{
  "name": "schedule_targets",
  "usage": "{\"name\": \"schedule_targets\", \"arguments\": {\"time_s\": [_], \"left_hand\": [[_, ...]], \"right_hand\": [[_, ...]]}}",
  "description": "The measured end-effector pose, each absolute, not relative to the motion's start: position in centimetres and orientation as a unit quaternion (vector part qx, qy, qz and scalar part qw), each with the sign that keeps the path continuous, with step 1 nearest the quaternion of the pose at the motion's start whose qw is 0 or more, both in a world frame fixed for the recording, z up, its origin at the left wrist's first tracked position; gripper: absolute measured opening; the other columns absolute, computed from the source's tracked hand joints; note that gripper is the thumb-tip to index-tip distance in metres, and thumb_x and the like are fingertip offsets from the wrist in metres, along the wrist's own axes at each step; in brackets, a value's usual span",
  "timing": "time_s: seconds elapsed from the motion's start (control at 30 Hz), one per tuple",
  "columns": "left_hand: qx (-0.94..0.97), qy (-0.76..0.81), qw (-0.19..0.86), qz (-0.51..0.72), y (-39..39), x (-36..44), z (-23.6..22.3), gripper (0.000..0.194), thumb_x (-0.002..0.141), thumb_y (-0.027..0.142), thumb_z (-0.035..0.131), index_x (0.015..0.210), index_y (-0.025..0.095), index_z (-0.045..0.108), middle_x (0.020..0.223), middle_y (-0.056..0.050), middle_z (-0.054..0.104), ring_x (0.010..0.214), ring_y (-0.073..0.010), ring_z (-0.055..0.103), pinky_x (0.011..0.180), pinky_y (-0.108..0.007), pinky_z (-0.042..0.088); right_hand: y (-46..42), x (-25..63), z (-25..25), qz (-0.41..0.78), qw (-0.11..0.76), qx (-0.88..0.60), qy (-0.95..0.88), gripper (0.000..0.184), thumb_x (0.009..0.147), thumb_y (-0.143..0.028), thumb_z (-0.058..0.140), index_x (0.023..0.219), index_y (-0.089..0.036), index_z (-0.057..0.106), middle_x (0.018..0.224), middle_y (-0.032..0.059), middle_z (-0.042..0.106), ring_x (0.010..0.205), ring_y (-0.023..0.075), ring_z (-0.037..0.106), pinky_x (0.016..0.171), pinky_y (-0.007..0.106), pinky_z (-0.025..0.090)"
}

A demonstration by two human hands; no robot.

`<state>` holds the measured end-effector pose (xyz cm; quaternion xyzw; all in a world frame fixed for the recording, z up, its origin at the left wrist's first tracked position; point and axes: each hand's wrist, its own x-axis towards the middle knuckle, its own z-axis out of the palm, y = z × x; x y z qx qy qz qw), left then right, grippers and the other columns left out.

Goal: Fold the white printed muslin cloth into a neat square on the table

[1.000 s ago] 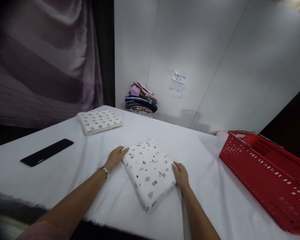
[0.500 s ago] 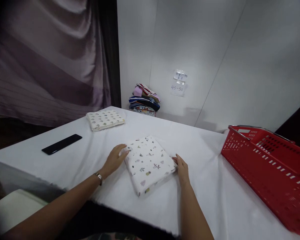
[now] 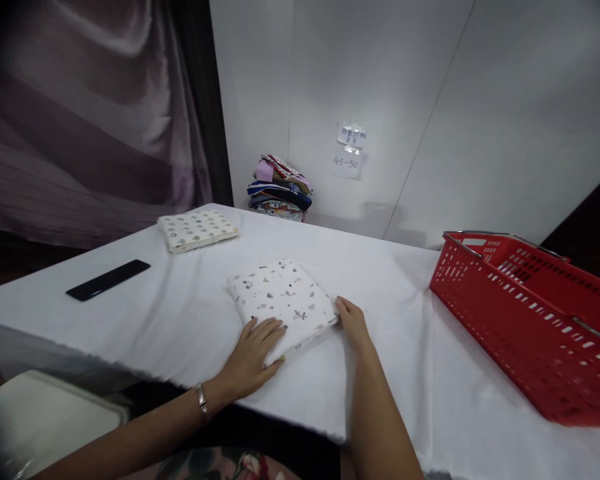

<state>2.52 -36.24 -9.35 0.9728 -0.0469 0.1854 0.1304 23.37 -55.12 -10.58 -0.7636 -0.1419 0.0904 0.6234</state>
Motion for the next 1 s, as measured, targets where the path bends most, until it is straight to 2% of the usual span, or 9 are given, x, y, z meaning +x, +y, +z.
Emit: {"name": "schedule_targets", "arguments": {"time_s": [0.1,0.23,0.3,0.37,0.47,0.6,0.73,1.0], "left_hand": [[0.974,-0.054,0.131,0.179,-35.9,2.4,-9.1,0.044,0.080,0.028,0.052,0.123,0.020,0.050,0.128,-0.009,0.052,0.123,-0.0258,0.040,0.109,-0.052,0.013],[0.980,-0.063,0.109,0.153,-32.5,1.0,-8.5,0.049,0.075,0.017,0.054,0.123,0.025,0.050,0.127,-0.006,0.054,0.123,-0.0250,0.040,0.108,-0.051,0.013],[0.985,-0.043,0.095,0.135,-29.8,-0.1,-8.2,0.051,0.073,0.013,0.052,0.122,0.028,0.051,0.128,-0.004,0.054,0.124,-0.0247,0.040,0.107,-0.051,0.015],[0.989,-0.016,0.083,0.121,-27.6,-1.1,-8.1,0.052,0.074,0.012,0.050,0.122,0.032,0.051,0.128,-0.002,0.053,0.124,-0.0248,0.040,0.106,-0.052,0.017],[0.991,0.013,0.072,0.114,-26.6,-1.9,-8.0,0.050,0.075,0.013,0.048,0.122,0.031,0.051,0.129,-0.002,0.053,0.125,-0.0251,0.039,0.105,-0.052,0.018],[0.987,0.003,0.081,0.136,-29.7,-1.0,-8.0,0.050,0.074,0.014,0.049,0.123,0.024,0.049,0.130,-0.006,0.052,0.124,-0.0247,0.039,0.107,-0.050,0.016],[0.980,-0.059,0.107,0.157,-33.7,1.2,-7.9,0.047,0.076,0.017,0.050,0.123,0.023,0.047,0.129,-0.006,0.051,0.122,-0.0233,0.041,0.108,-0.047,0.017],[0.976,-0.086,0.134,0.150,-37.7,5.4,-7.3,0.041,0.078,0.019,0.052,0.119,0.020,0.047,0.124,-0.008,0.052,0.115,-0.0241,0.044,0.098,-0.042,0.033]], "right_hand": [[-55.1,23.1,-10.6,0.112,0.616,-0.763,-0.158,0.048,0.065,-0.047,0.067,0.103,-0.018,0.068,0.100,0.0064,0.068,0.094,0.0225,0.060,0.080,0.032,0.045],[-55.2,22.1,-10.0,0.194,0.594,-0.755,-0.196,0.048,0.064,-0.039,0.070,0.105,-0.013,0.067,0.073,0.0025,0.068,0.064,0.0163,0.060,0.062,0.029,0.046],[-55.1,21.4,-9.6,0.272,0.575,-0.737,-0.230,0.047,0.066,-0.037,0.069,0.106,-0.013,0.066,0.064,0.0006,0.065,0.056,0.0137,0.058,0.055,0.026,0.045],[-54.9,20.8,-9.3,0.330,0.562,-0.716,-0.249,0.044,0.069,-0.035,0.066,0.108,-0.014,0.065,0.066,0.0012,0.066,0.056,0.0120,0.058,0.052,0.023,0.044],[-54.4,20.4,-9.3,0.329,0.569,-0.716,-0.236,0.038,0.072,-0.033,0.064,0.106,-0.015,0.064,0.074,0.0027,0.067,0.054,0.0092,0.057,0.047,0.020,0.042],[-53.8,20.0,-9.5,0.338,0.575,-0.709,-0.229,0.035,0.075,-0.033,0.061,0.104,-0.015,0.062,0.074,0.0023,0.066,0.051,0.0096,0.059,0.045,0.020,0.044],[-53.6,19.6,-9.5,0.368,0.578,-0.694,-0.221,0.038,0.073,-0.034,0.063,0.106,-0.015,0.058,0.061,-0.0005,0.064,0.049,0.0122,0.060,0.045,0.022,0.047],[-53.6,19.5,-9.5,0.375,0.579,-0.686,-0.231,0.033,0.069,-0.041,0.066,0.089,-0.018,0.052,0.054,-0.0034,0.061,0.045,0.0119,0.058,0.043,0.021,0.046]]}}
